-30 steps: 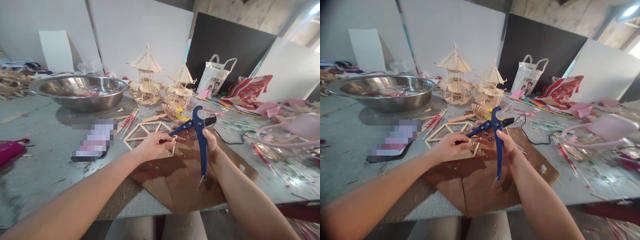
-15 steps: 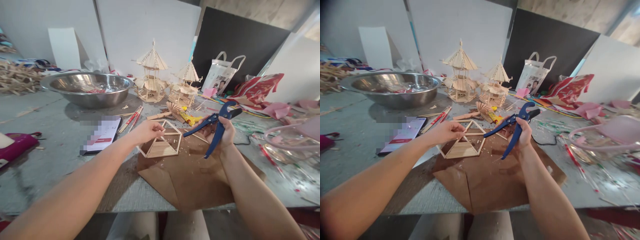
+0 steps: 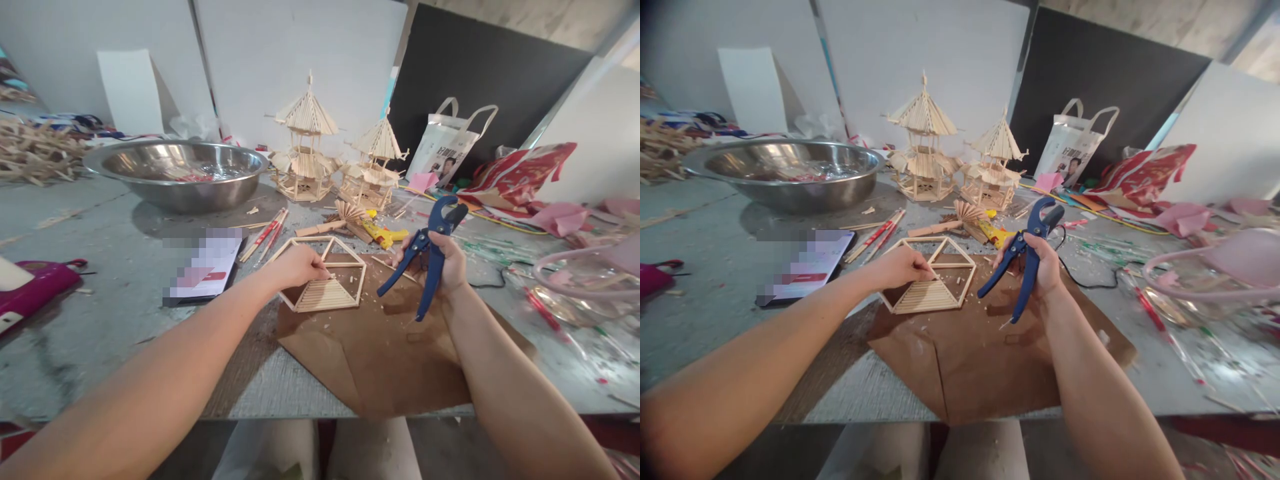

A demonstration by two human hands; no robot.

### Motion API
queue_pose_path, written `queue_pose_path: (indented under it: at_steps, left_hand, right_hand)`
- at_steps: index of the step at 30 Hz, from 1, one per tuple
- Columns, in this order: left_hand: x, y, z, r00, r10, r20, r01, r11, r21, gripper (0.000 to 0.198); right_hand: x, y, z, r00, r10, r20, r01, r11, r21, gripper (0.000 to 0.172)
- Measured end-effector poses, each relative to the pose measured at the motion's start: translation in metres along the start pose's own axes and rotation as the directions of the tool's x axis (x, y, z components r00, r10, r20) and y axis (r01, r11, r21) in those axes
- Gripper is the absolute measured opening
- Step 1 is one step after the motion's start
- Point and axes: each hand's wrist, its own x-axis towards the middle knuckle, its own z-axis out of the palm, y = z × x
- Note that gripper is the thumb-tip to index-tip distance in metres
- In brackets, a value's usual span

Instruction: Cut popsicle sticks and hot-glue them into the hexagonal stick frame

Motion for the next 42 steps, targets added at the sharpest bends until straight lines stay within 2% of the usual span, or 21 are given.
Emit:
queue_pose_path:
  at_steps: [13,18,26,29,32,35,39,40,42]
  left_hand:
    - [0.003,0.001,0.0,1.0,-0.01,0.019,0.009,0.999,0.051,0.03]
    - [0.001,0.005,-0.003,0.999,-0.001,0.036,-0.002,0.997,0.074,0.029]
    - [0.0,0.006,-0.003,1.0,-0.005,0.011,0.005,0.999,0.032,0.025]
    - [-0.001,0.007,-0.005,0.99,0.08,-0.113,-0.081,0.997,-0.006,0.026]
    - [-0.007,0.015,-0.003,0.926,0.262,-0.271,-0.296,0.951,-0.094,0.025]
    - [-0.015,0.029,0.005,0.891,0.37,-0.263,-0.431,0.873,-0.229,0.022]
    - [-0.022,0.044,0.021,0.848,0.504,-0.161,-0.529,0.797,-0.292,0.016]
    - [-0.022,0.046,0.024,0.849,0.509,-0.141,-0.528,0.803,-0.276,0.015]
    - [-0.022,0.048,0.028,0.878,0.467,-0.108,-0.479,0.848,-0.228,0.016]
  right_hand:
    - [0.003,0.005,-0.005,0.999,0.028,0.026,-0.028,0.999,-0.023,0.031]
    - [0.003,0.005,-0.003,0.999,0.041,0.03,-0.04,0.999,-0.01,0.028]
    - [0.004,0.007,-0.001,0.999,0.014,0.035,-0.012,0.999,-0.035,0.027]
    - [0.004,0.008,-0.001,1.0,-0.015,0.01,0.015,0.999,-0.035,0.027]
    - [0.004,0.009,0.003,0.998,-0.064,0.012,0.065,0.998,-0.017,0.025]
    - [0.002,0.012,0.01,0.995,-0.088,0.056,0.089,0.996,-0.011,0.027]
    - [-0.001,0.016,0.021,0.991,-0.09,0.102,0.089,0.996,0.017,0.027]
    - [-0.001,0.017,0.024,0.991,-0.087,0.102,0.084,0.996,0.027,0.027]
    - [-0.002,0.018,0.027,0.994,-0.074,0.083,0.072,0.997,0.032,0.027]
